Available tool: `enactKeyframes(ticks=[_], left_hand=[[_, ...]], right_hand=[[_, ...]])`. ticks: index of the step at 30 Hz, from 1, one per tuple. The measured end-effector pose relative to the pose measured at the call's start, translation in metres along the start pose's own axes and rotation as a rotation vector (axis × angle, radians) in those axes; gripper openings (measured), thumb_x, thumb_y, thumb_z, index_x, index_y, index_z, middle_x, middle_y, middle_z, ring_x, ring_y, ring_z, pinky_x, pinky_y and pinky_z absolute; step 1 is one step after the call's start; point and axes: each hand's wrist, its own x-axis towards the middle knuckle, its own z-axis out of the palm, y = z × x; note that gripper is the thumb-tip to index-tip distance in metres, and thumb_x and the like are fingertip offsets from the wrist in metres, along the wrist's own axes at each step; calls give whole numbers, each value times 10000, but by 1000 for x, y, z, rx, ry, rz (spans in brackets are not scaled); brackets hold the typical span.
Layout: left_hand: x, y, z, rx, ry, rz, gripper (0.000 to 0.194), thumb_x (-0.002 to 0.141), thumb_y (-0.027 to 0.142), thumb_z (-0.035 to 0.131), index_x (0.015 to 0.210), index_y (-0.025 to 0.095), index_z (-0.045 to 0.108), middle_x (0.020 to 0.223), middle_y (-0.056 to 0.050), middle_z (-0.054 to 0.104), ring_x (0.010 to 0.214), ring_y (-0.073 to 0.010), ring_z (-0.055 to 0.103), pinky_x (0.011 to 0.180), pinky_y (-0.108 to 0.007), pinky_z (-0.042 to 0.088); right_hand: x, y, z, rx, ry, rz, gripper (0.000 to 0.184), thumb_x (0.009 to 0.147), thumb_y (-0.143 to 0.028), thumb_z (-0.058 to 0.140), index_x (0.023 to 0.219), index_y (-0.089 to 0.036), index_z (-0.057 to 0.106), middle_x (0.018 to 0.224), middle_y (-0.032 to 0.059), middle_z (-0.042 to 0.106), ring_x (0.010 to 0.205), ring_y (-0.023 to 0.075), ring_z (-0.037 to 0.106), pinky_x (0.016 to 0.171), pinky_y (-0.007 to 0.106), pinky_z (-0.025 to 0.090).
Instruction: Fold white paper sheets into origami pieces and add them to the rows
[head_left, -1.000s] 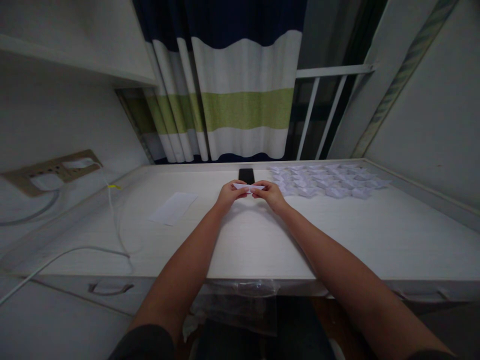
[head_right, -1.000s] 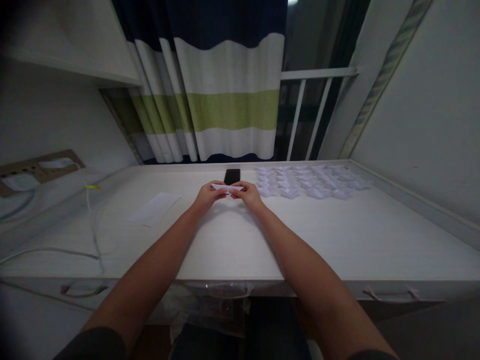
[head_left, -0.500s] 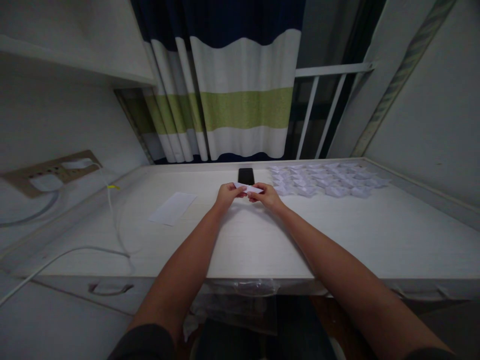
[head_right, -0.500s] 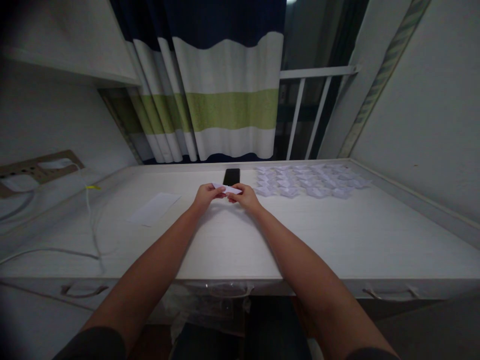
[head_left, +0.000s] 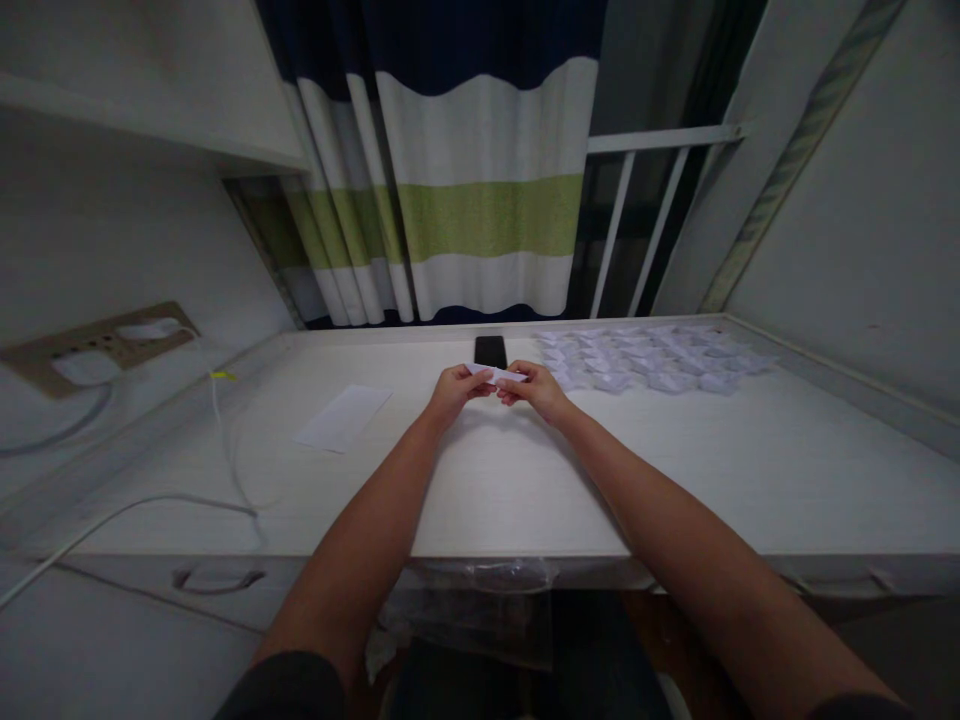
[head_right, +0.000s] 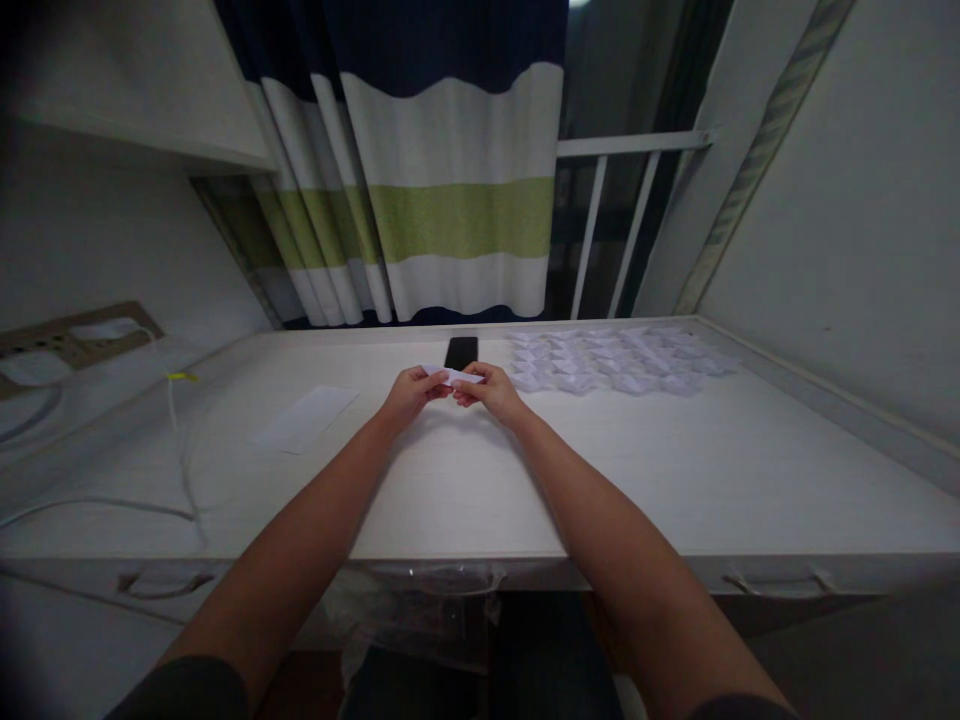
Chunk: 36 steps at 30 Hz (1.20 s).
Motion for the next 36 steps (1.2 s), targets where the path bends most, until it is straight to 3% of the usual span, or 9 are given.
enactKeyframes(ticks=[6,16,21,28,31,36], left_hand=[[-2,3,2,-17,24,-53,287,642,363,665,711,97,582,626,-51,653,582,-122,617,617,-249,485],[-2,6,4,-62,70,-64,228,726,319,597,664,102,564,510,2,591,410,-56,524,451,-165,421],[-1,5,4,-109,65,-69,219,759,307,560,676,104,561,517,-9,596,468,-76,561,519,-192,457],[-1,1,2,-142,-62,-103,176,748,280,580,772,106,582,753,-58,659,667,-114,623,689,-247,486],[-1,1,3,-110,-15,-80,140,745,242,584,766,104,578,759,-53,653,666,-100,615,727,-250,476],[1,-2,3,67,12,-2,238,713,239,614,919,129,566,792,-47,639,662,-115,606,705,-313,484]], right_hand=[[3,6,-3,-2,33,7,362,492,-399,742,696,-149,577,550,7,635,483,113,590,488,231,490],[4,5,-1,-61,13,-34,336,518,-410,722,660,-147,569,547,19,639,489,130,599,486,244,482],[4,5,0,-113,19,-95,296,570,-412,682,658,-151,573,557,21,637,495,128,595,487,245,476],[6,17,-5,-379,156,-213,202,660,-346,603,749,-165,608,576,8,616,546,135,592,505,244,457],[7,20,-5,-477,138,-265,236,686,-380,575,807,-183,624,706,26,641,625,140,596,534,245,457],[10,21,-5,-319,118,-149,365,692,-514,513,718,-163,611,658,32,616,624,141,573,506,239,445]])
